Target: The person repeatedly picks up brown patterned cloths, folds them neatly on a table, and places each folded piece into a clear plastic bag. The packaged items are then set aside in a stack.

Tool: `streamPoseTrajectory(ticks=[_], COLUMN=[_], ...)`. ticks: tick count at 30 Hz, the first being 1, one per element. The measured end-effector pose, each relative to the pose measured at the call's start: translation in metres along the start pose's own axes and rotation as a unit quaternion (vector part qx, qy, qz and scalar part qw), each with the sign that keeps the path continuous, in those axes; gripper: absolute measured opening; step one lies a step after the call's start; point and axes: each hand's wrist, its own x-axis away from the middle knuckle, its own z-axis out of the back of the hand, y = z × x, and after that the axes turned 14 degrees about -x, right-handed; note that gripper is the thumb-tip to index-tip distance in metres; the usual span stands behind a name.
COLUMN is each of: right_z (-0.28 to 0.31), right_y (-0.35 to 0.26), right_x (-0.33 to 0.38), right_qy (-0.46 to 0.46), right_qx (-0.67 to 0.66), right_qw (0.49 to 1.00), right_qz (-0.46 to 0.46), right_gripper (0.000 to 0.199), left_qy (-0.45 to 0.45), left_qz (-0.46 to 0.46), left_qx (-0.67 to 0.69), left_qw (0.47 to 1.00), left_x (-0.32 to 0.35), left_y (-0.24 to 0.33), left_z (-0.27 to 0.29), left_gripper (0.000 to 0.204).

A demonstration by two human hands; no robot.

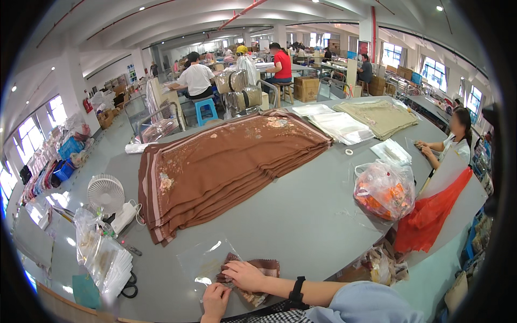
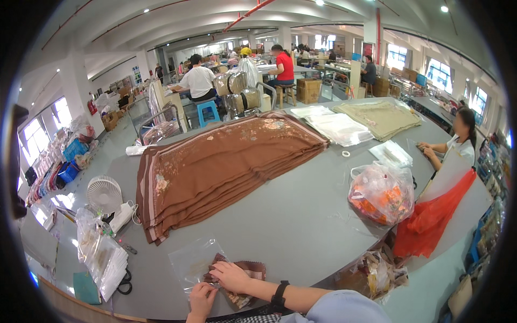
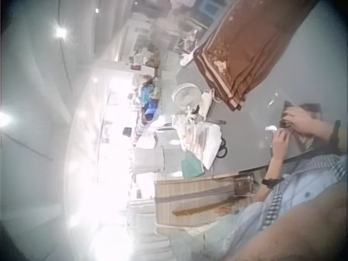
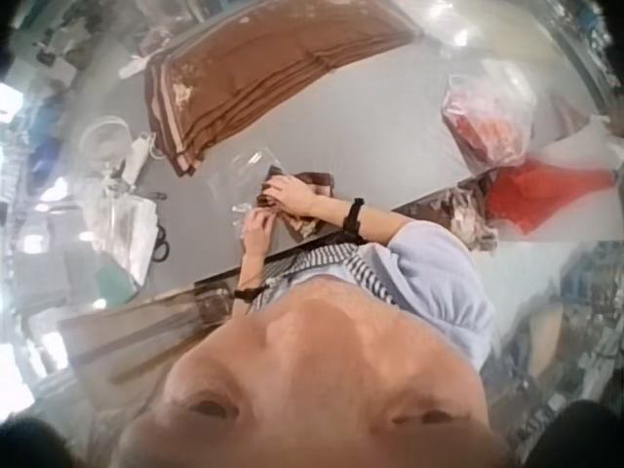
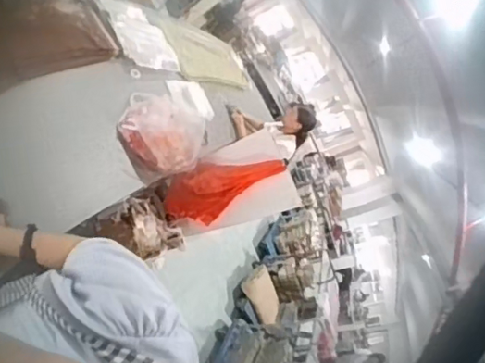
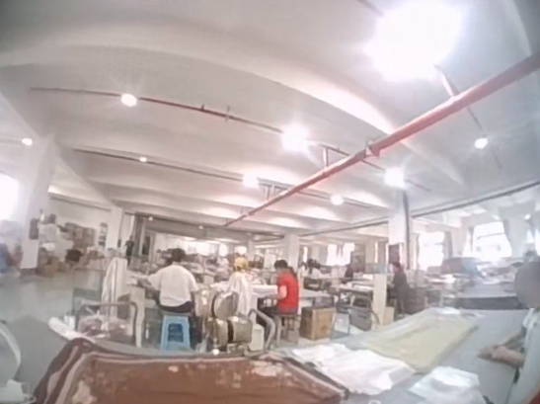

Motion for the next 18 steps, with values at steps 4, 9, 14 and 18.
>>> streamPoseTrajectory(ticks=[4,9,14,18], right_z=[-0.004,-0.004,-0.006,-0.028], right_y=[0.000,0.000,-0.013,-0.039], right_x=[-0.002,-0.017,-0.019,-0.008], right_qy=[0.014,-0.021,0.035,-0.158], right_qx=[0.021,0.029,-0.068,-0.083], right_qw=[1.000,0.999,0.994,0.977], right_qz=[0.009,0.030,0.078,0.114], right_gripper=[0.035,0.031,0.041,0.033], left_qy=[-0.096,-0.049,-0.087,-0.202], left_qz=[0.016,-0.078,-0.050,0.102], left_qx=[0.011,-0.059,-0.068,0.045], left_qw=[0.995,0.994,0.993,0.973], left_x=[0.019,0.023,-0.009,-0.032], left_y=[-0.046,-0.075,-0.054,-0.051], left_z=[0.042,0.074,0.053,0.042], left_gripper=[0.019,0.014,0.006,0.007])
